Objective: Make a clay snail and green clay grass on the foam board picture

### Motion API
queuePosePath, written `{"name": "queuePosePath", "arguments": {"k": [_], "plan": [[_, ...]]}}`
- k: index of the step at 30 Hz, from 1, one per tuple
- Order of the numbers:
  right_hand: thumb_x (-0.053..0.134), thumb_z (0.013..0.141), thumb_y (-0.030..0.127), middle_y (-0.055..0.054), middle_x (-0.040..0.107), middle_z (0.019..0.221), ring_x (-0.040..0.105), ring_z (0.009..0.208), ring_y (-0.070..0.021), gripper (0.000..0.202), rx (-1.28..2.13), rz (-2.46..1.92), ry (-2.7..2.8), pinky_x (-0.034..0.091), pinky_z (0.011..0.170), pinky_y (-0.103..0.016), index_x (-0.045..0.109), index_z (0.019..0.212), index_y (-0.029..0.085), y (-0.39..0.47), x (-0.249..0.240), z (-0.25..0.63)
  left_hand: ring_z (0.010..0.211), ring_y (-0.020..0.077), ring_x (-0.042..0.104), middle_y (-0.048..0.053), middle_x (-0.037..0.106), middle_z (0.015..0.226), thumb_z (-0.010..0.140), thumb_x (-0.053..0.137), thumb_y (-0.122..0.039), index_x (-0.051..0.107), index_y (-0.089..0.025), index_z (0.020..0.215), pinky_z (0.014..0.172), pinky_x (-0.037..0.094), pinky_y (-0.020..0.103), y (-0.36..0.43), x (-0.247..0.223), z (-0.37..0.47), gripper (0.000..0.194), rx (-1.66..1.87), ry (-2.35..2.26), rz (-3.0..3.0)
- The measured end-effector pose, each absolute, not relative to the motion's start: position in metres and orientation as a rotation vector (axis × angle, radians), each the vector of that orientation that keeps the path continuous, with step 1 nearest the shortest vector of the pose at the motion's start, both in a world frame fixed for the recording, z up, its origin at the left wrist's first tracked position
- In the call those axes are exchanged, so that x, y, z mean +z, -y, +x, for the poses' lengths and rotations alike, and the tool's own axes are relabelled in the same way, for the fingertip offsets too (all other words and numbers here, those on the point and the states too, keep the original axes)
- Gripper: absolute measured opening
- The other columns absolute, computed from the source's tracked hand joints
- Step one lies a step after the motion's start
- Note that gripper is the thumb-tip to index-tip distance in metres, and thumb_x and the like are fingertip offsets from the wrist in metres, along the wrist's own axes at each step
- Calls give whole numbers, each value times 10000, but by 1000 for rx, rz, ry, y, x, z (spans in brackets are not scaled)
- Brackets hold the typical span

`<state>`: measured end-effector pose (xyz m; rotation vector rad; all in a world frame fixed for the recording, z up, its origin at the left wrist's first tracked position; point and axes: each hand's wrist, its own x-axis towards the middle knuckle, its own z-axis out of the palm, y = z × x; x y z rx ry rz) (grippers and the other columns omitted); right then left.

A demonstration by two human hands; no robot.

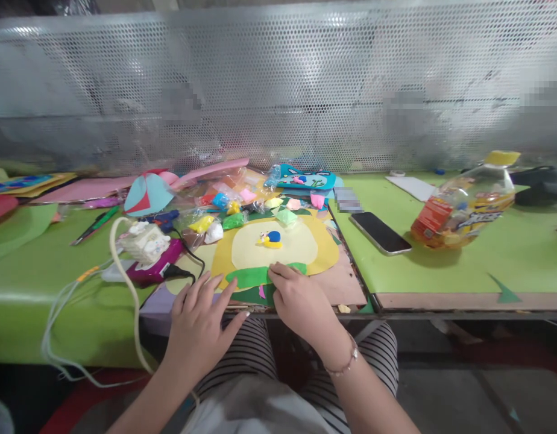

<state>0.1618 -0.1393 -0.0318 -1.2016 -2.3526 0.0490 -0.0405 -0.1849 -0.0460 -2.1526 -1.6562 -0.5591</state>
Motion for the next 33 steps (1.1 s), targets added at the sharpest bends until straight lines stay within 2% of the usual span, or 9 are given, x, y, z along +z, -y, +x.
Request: {"name": "queuePosePath", "arguments": {"k": [11,15,24,33], "plan": [[368,826,50,-132,592,1262,571,1136,-240,435,61,-1185,2333,496,971,-426,610,1181,118,140,-32,163,1210,326,466,135,594,1222,864,471,-461,622,-183,1167,1009,325,505,184,-44,-44,439,-588,1675,-2156],[368,820,47,-139,597,1254,577,1131,-237,436,66,-1178,2330,501,968,-422,612,1175,112,139,-32,163,1229,338,452,160,548,1285,852,480,-488,587,-164,1217,1000,340,508,175,-41,-47,500,-582,1705,-2116],[378,823,47,-117,598,1260,579,1130,-235,441,52,-1174,2325,504,965,-424,611,1187,136,140,-33,163,1237,341,442,149,579,1251,864,465,-481,606,-148,1197,1014,338,516,173,-43,-51,492,-525,1653,-2167],[374,829,43,-128,595,1261,573,1143,-234,433,35,-1169,2336,494,981,-415,605,1189,113,139,-33,163,1212,330,461,143,593,1223,879,453,-429,634,-158,1161,1005,359,514,173,-41,-52,431,-524,1606,-2184]]}}
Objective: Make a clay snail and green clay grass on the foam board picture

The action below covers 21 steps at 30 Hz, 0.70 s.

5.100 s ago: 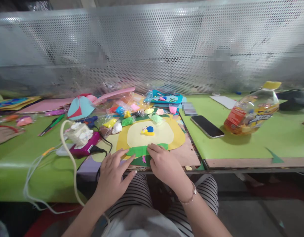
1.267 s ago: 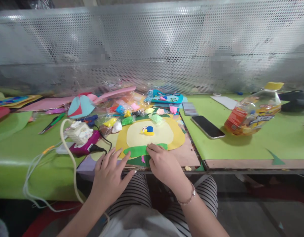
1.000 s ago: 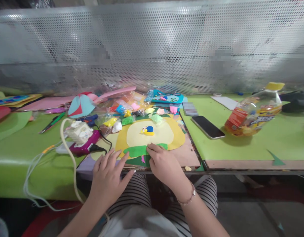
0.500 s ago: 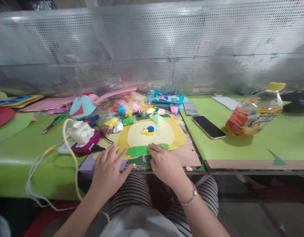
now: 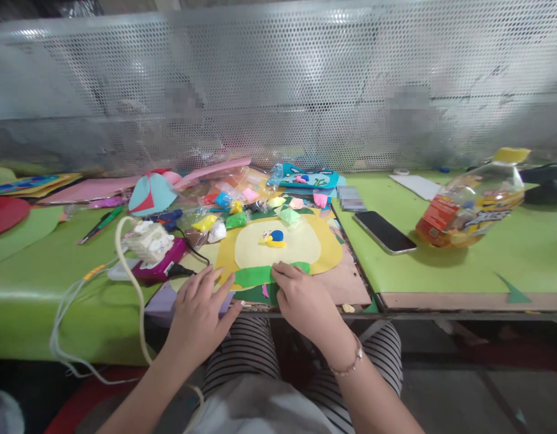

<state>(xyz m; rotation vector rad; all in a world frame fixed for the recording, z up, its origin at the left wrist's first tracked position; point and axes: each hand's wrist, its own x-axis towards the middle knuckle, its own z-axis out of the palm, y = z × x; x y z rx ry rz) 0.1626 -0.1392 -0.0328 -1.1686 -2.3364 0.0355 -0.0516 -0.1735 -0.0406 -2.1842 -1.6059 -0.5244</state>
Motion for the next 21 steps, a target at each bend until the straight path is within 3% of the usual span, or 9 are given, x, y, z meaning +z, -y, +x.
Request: {"name": "queuePosePath", "arguments": {"k": [21], "plan": [[375,837,51,-120,600,1255,561,1152,-241,426,38,-1178,2346,512,958,-405,607,1190,106,140,-33,163,1178,300,490,109,617,1172,877,492,-349,664,-187,1085,997,379,480,176,-39,-53,315,-640,1595,-2244]]}}
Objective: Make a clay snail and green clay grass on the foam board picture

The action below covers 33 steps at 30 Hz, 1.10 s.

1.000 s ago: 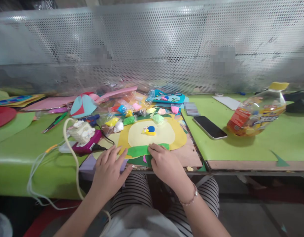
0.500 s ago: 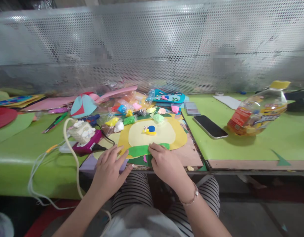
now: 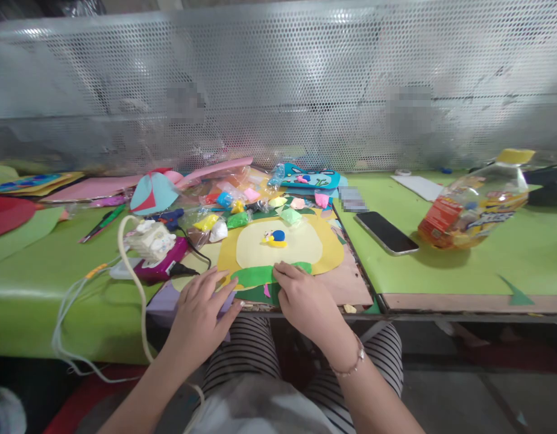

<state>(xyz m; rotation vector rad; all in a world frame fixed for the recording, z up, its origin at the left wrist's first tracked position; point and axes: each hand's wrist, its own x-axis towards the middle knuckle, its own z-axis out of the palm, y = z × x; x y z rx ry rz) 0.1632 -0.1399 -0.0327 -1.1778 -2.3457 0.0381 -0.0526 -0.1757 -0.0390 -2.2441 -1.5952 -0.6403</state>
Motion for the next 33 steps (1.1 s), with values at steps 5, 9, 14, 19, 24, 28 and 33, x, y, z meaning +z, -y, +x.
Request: {"name": "queuePosePath", "arguments": {"k": [5,9,14,19,24,28,33], "plan": [[382,833,50,-115,601,1254,556,1160,-237,435,50,-1166,2333,511,957,-415,608,1195,132,139,-34,163,1169,290,496,101,618,1168,880,492,-334,664,-198,1076,1003,369,482,177,-38,-51,293,-664,1610,-2253],[382,833,54,-113,596,1261,564,1148,-241,432,41,-1175,2341,516,950,-417,607,1193,133,139,-34,163,1176,288,491,92,619,1165,883,490,-319,670,-208,1064,1014,356,486,179,-38,-51,279,-686,1630,-2267],[368,841,53,-118,600,1255,561,1151,-239,425,27,-1182,2352,510,959,-407,607,1187,112,140,-32,163,1191,286,475,85,606,1178,883,493,-311,662,-227,1087,1026,344,492,181,-39,-51,278,-684,1656,-2293],[367,843,53,-117,597,1259,562,1151,-236,420,27,-1186,2355,505,968,-398,605,1184,105,140,-31,162,1195,281,466,88,584,1196,888,489,-299,659,-233,1091,1016,356,485,182,-41,-55,273,-695,1642,-2334],[375,835,47,-121,592,1267,566,1149,-232,428,16,-1175,2351,497,977,-403,595,1197,111,141,-31,162,1210,281,454,121,522,1263,883,488,-367,564,-213,1241,983,399,456,176,-35,-59,397,-753,1628,-2307],[377,835,46,-123,598,1259,579,1132,-232,421,10,-1174,2354,502,968,-399,603,1184,112,141,-32,163,1224,334,439,142,534,1260,838,513,-504,568,-183,1235,1000,366,519,171,-33,-52,514,-625,1636,-2279],[387,830,50,-129,600,1255,576,1133,-245,418,-3,-1170,2351,507,958,-411,607,1182,104,140,-32,163,1196,334,470,133,587,1192,839,507,-523,631,-191,1146,994,367,520,171,-37,-45,468,-565,1633,-2250]]}}
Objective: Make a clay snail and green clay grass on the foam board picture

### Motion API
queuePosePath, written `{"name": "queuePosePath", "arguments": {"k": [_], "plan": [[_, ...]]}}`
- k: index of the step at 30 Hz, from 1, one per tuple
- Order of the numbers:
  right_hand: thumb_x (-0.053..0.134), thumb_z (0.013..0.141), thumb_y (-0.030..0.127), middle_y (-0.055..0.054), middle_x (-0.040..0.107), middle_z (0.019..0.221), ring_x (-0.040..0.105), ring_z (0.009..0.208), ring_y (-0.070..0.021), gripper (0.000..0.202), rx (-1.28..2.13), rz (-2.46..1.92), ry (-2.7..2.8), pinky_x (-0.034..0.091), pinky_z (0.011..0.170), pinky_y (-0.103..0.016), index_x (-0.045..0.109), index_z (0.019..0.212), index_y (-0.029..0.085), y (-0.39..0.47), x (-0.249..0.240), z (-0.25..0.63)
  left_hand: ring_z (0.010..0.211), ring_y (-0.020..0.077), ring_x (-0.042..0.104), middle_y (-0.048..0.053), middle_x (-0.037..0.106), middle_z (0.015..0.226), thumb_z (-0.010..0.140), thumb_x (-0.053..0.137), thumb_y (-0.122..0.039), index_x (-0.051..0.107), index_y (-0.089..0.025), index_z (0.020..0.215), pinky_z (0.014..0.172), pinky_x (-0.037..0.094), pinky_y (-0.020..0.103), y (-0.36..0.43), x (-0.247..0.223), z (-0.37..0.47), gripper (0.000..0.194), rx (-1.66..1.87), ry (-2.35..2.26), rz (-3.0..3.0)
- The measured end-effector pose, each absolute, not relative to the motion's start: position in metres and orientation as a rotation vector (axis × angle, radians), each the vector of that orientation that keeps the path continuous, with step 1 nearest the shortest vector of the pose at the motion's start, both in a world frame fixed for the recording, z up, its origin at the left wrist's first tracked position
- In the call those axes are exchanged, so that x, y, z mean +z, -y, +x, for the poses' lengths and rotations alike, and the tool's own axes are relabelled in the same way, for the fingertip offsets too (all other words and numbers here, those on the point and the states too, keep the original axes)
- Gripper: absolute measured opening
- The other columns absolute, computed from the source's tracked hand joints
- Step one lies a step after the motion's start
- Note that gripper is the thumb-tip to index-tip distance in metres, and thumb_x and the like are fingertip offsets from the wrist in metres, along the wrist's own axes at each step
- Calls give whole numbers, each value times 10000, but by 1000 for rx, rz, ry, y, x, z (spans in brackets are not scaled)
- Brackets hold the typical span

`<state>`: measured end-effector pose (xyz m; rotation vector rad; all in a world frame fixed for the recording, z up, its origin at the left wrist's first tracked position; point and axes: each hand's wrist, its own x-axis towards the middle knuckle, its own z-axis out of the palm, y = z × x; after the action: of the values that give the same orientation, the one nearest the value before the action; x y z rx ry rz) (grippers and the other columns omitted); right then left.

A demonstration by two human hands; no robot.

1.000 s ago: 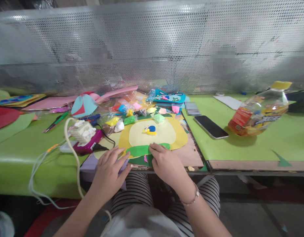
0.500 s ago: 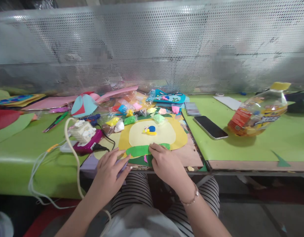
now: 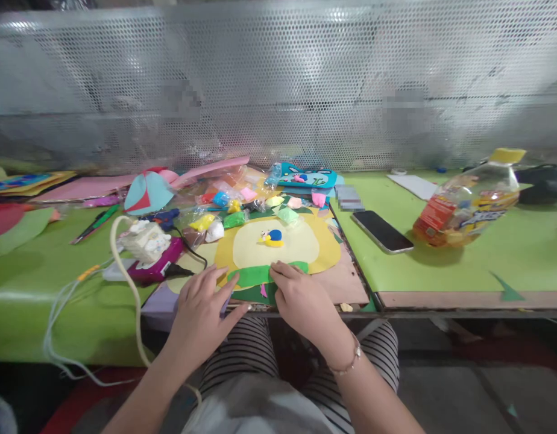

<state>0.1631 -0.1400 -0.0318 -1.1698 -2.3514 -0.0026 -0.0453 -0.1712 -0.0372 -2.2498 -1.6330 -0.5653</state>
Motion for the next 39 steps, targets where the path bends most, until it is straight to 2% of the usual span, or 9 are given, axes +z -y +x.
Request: {"name": "queuePosePath", "arguments": {"k": [8,13,18,31,34,37,39], "plan": [[374,835,51,-134,612,1234,599,1089,-243,409,-10,-1164,2346,518,942,-400,620,1159,88,141,-31,163,1144,315,521,115,641,1111,859,522,-459,629,-173,1153,984,379,507,174,-41,-45,424,-638,1582,-2268],[374,836,49,-128,609,1238,593,1099,-237,416,-30,-1161,2348,516,945,-390,612,1173,101,140,-32,163,1103,280,578,112,650,1148,897,478,-391,628,-165,1145,962,421,471,174,-46,-46,367,-657,1535,-2298],[372,836,44,-128,608,1234,587,1097,-248,411,-24,-1161,2360,522,935,-402,611,1167,92,140,-32,163,1145,268,573,109,643,1196,926,412,-332,607,-137,1172,970,443,463,175,-49,-47,370,-670,1487,-2322],[368,841,43,-116,605,1238,571,1120,-241,408,-16,-1160,2366,514,950,-396,605,1168,98,140,-33,163,1172,260,565,114,622,1235,915,410,-260,619,-160,1144,988,447,479,180,-50,-48,326,-704,1466,-2350],[366,845,46,-115,606,1239,578,1108,-243,404,-18,-1175,2368,523,939,-393,608,1166,91,141,-32,163,1178,253,559,121,616,1243,912,426,-275,583,-146,1181,996,439,471,181,-52,-49,337,-725,1475,-2354],[370,847,52,-116,606,1243,582,1108,-242,402,-22,-1180,2364,524,938,-389,610,1167,92,141,-32,162,1192,256,545,143,595,1266,906,441,-317,462,-113,1312,991,437,464,182,-52,-47,454,-736,1510,-2329],[371,845,52,-119,607,1241,579,1118,-240,403,-23,-1173,2361,517,949,-390,610,1168,91,140,-32,162,1205,275,531,148,578,1287,897,456,-351,436,-133,1344,981,436,473,184,-53,-44,498,-692,1530,-2315]]}}
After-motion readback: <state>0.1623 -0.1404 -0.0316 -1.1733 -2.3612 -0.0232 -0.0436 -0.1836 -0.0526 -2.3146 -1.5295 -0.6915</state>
